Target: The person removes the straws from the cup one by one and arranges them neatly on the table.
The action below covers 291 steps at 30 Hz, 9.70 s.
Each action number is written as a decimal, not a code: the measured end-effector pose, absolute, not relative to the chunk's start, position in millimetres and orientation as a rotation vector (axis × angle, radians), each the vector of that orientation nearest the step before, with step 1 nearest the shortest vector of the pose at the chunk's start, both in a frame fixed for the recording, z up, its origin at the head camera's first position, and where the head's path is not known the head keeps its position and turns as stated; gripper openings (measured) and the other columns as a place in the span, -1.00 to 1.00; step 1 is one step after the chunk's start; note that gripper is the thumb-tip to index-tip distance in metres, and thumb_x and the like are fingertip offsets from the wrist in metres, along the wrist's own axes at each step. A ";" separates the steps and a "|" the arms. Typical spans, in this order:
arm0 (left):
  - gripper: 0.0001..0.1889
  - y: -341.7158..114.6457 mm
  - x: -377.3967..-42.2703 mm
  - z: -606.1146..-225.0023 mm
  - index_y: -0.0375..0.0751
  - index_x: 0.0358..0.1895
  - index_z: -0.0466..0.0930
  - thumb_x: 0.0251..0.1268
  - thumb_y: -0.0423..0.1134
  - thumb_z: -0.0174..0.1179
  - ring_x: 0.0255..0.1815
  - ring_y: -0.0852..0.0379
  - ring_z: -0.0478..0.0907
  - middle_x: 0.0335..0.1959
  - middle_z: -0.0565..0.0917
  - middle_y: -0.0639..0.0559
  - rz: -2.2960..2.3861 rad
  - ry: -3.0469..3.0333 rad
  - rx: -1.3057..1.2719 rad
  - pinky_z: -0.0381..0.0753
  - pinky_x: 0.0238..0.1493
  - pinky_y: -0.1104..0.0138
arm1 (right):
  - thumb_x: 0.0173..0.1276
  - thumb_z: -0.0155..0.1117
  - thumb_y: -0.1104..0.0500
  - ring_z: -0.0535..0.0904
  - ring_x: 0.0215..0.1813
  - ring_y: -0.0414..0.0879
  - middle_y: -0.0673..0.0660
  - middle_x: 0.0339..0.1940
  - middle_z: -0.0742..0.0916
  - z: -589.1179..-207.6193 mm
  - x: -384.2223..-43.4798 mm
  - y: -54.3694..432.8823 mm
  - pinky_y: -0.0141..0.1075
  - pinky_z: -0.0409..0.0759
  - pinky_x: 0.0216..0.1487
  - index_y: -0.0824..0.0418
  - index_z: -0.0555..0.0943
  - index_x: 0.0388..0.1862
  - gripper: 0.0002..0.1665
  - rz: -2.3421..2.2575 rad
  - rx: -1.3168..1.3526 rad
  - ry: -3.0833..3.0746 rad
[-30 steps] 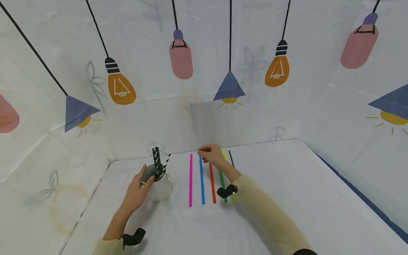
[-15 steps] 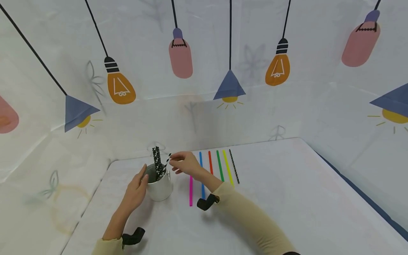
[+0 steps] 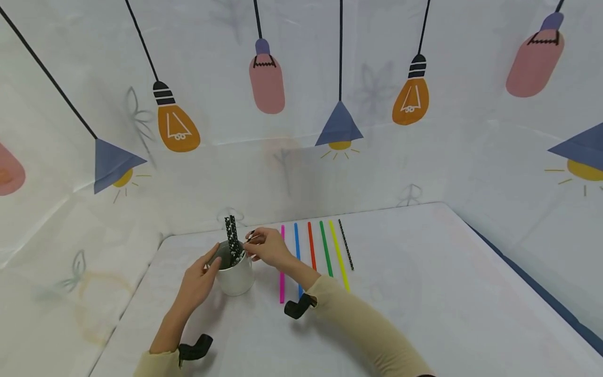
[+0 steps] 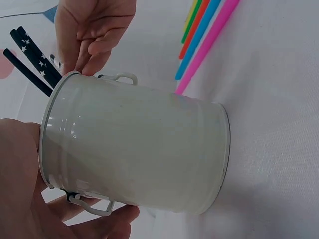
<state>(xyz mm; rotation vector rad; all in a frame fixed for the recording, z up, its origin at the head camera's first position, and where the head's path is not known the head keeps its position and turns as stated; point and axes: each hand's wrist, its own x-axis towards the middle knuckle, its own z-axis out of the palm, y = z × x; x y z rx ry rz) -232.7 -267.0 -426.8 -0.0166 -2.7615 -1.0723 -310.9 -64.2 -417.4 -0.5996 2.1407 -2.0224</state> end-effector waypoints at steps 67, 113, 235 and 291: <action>-0.49 -262.9 -234.4 -438.1 -0.05 0.48 0.26 0.57 -0.01 -0.15 -0.27 -0.02 0.49 0.16 0.54 -0.22 -0.987 -2.628 -0.036 0.45 -0.31 0.18 | 0.38 0.23 0.26 0.61 -0.15 0.00 0.29 0.01 0.66 -453.1 -413.6 203.3 -0.21 0.60 -0.09 0.39 0.55 0.18 -0.59 -1.658 0.008 2.664; -0.51 -260.2 -233.3 -446.2 -0.08 0.46 0.28 0.58 -0.05 -0.18 -0.24 -0.07 0.49 0.17 0.54 -0.23 -0.920 -2.580 -0.042 0.45 -0.27 0.11 | 0.29 0.34 0.21 0.61 -0.23 -0.02 0.24 -0.12 0.72 -485.2 -417.3 182.5 -0.25 0.56 -0.23 0.33 0.66 0.01 -0.66 -1.486 0.041 2.789; -0.50 -256.1 -232.3 -444.2 -0.05 0.47 0.26 0.59 -0.03 -0.22 -0.09 -0.17 0.50 0.31 0.43 -0.26 -0.977 -2.569 -0.001 0.48 -0.14 -0.03 | 0.25 0.37 0.28 0.53 -0.53 -0.24 -0.11 -0.37 0.70 -411.9 -271.7 -46.0 -0.36 0.56 -0.53 0.15 0.72 -0.09 -0.76 -1.754 -0.986 2.334; -0.50 -258.5 -235.9 -450.1 -0.07 0.47 0.27 0.59 -0.02 -0.24 0.27 -0.31 0.36 0.35 0.38 -0.26 -1.029 -2.563 -0.011 0.39 0.12 -0.16 | 0.34 0.28 0.37 0.64 -0.48 -0.01 0.31 -0.26 0.67 -326.1 -261.1 132.9 -0.19 0.66 -0.42 0.31 0.50 0.16 -0.59 -2.302 -0.871 2.414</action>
